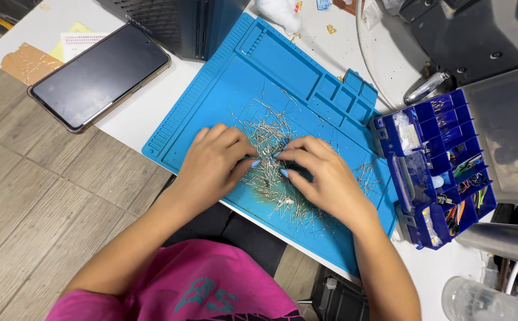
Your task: The person sorts a pile of thin metallic wire pins on a blue work mat. They pick up individual pins, separate them, and place them into a compartmentalized blue parts organizer. The process is repeated throughout the clip.
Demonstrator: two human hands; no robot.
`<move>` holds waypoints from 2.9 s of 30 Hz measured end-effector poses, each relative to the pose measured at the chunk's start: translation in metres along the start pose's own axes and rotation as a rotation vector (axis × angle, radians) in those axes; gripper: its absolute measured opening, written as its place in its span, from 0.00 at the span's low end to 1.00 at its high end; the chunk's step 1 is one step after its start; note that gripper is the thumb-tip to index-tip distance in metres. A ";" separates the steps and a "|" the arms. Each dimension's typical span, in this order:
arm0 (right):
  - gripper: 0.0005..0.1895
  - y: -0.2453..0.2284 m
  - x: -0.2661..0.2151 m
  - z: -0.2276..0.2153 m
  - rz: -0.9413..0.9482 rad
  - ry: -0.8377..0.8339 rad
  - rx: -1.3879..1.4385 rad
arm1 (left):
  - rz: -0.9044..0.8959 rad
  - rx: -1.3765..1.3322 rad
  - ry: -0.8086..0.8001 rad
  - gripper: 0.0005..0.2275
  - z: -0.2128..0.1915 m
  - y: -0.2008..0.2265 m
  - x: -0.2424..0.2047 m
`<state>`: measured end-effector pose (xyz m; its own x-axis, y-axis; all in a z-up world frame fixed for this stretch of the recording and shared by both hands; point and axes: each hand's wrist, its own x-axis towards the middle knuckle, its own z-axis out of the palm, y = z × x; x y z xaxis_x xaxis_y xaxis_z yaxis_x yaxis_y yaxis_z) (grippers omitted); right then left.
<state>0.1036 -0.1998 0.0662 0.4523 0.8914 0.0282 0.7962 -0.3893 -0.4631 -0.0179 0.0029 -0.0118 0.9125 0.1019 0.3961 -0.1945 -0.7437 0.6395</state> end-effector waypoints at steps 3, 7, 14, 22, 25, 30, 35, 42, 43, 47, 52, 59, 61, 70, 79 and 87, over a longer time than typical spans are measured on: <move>0.09 0.007 -0.001 0.006 0.048 -0.050 -0.075 | 0.023 0.028 -0.028 0.05 -0.001 0.004 -0.002; 0.10 0.002 -0.002 -0.009 0.140 -0.106 -0.123 | 0.029 0.025 -0.024 0.06 0.000 0.006 0.000; 0.14 0.006 -0.014 -0.037 0.271 -0.254 -0.178 | 0.144 0.079 -0.051 0.09 0.022 0.011 0.004; 0.13 0.011 -0.031 -0.064 0.342 -0.208 -0.160 | 0.209 0.132 -0.120 0.13 0.040 0.026 0.015; 0.12 0.011 -0.034 -0.069 0.362 -0.221 -0.170 | 0.233 0.127 -0.159 0.15 0.046 0.032 0.021; 0.15 0.026 -0.051 -0.077 0.317 -0.203 -0.163 | 0.342 0.206 -0.169 0.24 0.063 0.040 0.026; 0.16 0.026 -0.066 -0.096 0.267 -0.115 -0.152 | 0.380 0.275 -0.171 0.25 0.068 0.062 0.029; 0.18 0.023 -0.084 -0.119 0.270 -0.043 -0.156 | 0.439 0.166 -0.237 0.21 0.083 0.078 0.032; 0.18 0.022 -0.086 -0.121 0.274 -0.039 -0.153 | 0.444 0.166 -0.242 0.21 0.091 0.077 0.027; 0.18 0.023 -0.093 -0.127 0.259 -0.018 -0.183 | 0.554 0.160 -0.365 0.19 0.111 0.072 0.016; 0.20 0.027 -0.109 -0.138 0.234 0.036 -0.186 | 0.491 0.159 -0.394 0.20 0.098 0.064 0.022; 0.18 0.028 -0.126 -0.145 0.288 0.110 -0.215 | 0.558 0.113 -0.439 0.16 0.076 0.059 0.031; 0.19 0.030 -0.130 -0.144 0.270 0.134 -0.211 | 0.563 0.124 -0.464 0.16 0.071 0.057 0.035; 0.18 0.042 -0.133 -0.137 0.135 0.182 -0.254 | 0.642 0.024 -0.471 0.16 0.047 0.045 0.067; 0.21 0.035 -0.126 -0.136 0.288 0.123 -0.238 | 0.719 0.143 -0.585 0.31 0.049 0.047 0.100; 0.21 0.040 -0.125 -0.133 0.298 0.102 -0.240 | 0.789 0.198 -0.634 0.34 0.057 0.050 0.134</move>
<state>0.1325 -0.3582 0.1622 0.7056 0.7084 0.0171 0.6900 -0.6814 -0.2442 0.1148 -0.0587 0.0357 0.5842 -0.7868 0.1992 -0.8100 -0.5495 0.2051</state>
